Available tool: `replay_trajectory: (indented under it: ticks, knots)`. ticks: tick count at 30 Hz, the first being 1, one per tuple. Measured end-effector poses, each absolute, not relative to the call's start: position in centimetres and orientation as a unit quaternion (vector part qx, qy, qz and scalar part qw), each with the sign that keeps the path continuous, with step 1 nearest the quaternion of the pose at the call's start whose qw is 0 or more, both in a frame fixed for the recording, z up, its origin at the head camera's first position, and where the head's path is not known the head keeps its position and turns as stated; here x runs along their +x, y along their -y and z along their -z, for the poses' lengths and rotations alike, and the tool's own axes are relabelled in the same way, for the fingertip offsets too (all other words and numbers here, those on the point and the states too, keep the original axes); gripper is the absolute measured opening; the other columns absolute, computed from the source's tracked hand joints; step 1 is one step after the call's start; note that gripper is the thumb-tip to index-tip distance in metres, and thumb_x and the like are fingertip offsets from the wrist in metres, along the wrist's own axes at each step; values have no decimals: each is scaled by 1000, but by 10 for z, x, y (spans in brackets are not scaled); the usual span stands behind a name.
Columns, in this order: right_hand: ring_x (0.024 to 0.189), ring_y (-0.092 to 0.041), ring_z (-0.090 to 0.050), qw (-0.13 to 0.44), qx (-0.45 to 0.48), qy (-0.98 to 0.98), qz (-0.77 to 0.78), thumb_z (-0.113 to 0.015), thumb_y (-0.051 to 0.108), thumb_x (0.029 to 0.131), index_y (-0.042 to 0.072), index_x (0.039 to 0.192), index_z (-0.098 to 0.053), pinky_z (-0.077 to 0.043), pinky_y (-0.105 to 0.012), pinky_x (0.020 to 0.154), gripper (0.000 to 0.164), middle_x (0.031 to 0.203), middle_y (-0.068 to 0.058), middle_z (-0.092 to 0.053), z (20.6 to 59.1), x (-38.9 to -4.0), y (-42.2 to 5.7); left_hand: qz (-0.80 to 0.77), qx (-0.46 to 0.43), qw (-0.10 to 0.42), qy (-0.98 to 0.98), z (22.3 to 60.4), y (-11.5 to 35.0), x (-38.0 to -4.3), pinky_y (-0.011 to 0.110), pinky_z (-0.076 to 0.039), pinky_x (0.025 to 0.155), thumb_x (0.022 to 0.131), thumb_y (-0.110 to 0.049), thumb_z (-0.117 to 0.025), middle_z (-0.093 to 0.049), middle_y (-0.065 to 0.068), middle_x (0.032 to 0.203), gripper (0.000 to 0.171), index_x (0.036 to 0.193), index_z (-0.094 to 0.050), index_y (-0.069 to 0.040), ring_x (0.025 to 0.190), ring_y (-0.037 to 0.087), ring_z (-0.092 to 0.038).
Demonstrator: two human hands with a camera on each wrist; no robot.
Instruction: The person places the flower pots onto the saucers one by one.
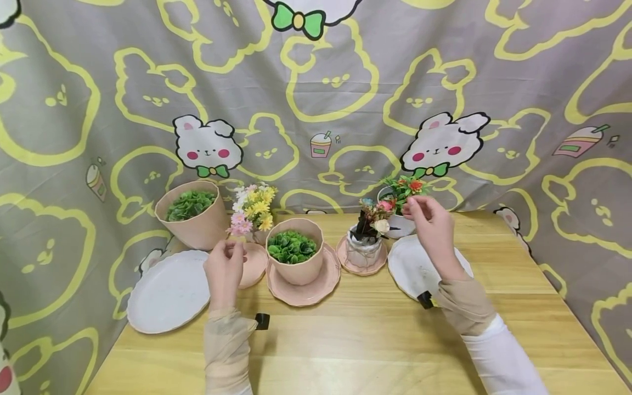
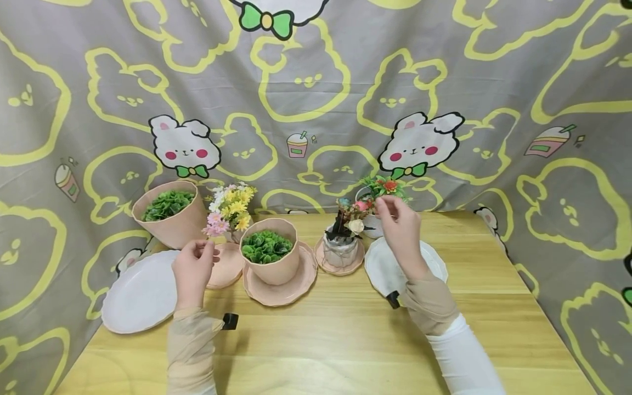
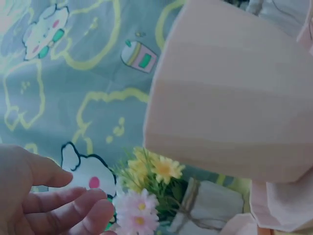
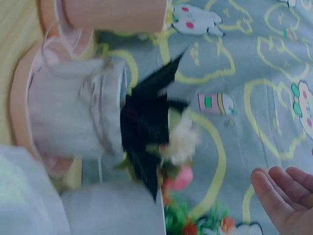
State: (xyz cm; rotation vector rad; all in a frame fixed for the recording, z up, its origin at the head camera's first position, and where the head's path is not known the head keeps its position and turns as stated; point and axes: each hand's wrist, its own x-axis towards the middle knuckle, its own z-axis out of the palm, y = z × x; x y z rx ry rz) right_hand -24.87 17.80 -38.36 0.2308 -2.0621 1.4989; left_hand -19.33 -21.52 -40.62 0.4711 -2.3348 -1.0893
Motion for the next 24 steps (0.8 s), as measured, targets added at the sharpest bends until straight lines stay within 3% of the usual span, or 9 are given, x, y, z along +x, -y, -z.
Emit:
replay_trajectory:
  ticks: [6,14,20,24]
  knots:
    - [77,2,-68,293,32,775,-558,-56,27,99,-3,111,-65,-58,-16,73,33,97,-20,-71,389,-245,-207,417,162,282,849,396,205,-189,30,-52,67,97,-29,-56,-75,10,86,25,103,-69,-9,75,24,-73]
    - [74,6,-67,324,-5,772,-547,-57,26,98,-1,106,-66,-56,-11,71,29,83,16,-67,396,-242,-238,422,108,287,853,383,186,-181,20,-47,63,96,-24,-60,-75,11,81,21,101,-69,-6,68,19,-71]
    - [73,7,-67,341,-17,764,-547,-56,20,99,-6,106,-64,-55,-10,70,28,80,22,-64,400,-238,-256,439,57,282,851,381,171,-178,18,-46,62,96,-21,-61,-73,10,77,16,94,-69,-7,63,8,-64]
    - [70,10,-65,345,-27,762,-547,-54,15,99,-1,102,-65,-54,-7,69,19,79,24,-63,402,-232,-263,448,18,291,845,382,164,-179,17,-49,61,95,-17,-62,-72,11,75,15,92,-70,-5,65,12,-63]
